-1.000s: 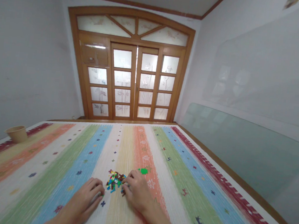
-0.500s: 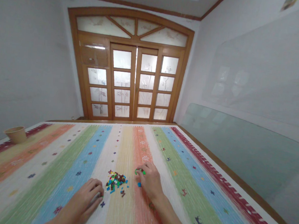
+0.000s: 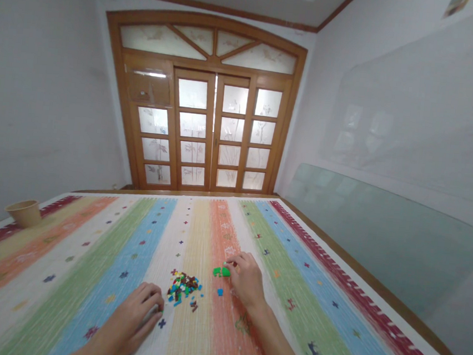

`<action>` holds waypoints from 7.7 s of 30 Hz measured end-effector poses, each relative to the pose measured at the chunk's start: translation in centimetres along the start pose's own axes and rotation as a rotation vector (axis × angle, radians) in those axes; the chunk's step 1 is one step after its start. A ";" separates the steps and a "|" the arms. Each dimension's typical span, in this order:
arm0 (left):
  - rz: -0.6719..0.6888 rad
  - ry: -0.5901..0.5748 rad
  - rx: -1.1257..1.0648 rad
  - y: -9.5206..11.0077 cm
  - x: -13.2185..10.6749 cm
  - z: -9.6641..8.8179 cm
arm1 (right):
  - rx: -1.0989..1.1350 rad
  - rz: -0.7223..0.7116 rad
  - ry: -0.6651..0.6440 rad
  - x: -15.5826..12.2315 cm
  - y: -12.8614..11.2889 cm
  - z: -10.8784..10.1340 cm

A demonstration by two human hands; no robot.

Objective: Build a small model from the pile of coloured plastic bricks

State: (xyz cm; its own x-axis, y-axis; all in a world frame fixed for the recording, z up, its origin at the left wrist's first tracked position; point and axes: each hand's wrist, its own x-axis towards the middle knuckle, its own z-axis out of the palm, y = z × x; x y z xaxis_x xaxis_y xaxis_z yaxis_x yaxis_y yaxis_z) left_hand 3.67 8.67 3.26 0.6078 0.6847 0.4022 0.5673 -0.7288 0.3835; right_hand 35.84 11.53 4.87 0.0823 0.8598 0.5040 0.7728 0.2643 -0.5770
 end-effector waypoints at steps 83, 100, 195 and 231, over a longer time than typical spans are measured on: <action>-0.015 0.003 0.001 -0.1 -0.1 0.1 | -0.306 0.198 -0.324 0.3 2.1 -0.8; -0.011 -0.017 0.000 -0.1 0.0 0.0 | -0.264 0.178 -0.267 0.3 0.7 -0.6; 0.014 0.038 -0.007 -0.2 0.0 0.1 | 0.008 -0.117 -0.180 -0.9 -0.4 1.6; -0.008 -0.017 0.015 -0.6 -0.2 0.3 | -0.147 -0.023 -0.410 -0.4 -0.2 0.5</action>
State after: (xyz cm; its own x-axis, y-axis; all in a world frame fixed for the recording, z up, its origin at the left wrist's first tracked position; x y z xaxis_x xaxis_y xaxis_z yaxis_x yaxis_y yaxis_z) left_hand 3.41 8.96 2.75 0.6127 0.6902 0.3851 0.5800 -0.7236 0.3741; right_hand 35.34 11.30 4.49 -0.1700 0.9645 0.2020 0.8553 0.2463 -0.4559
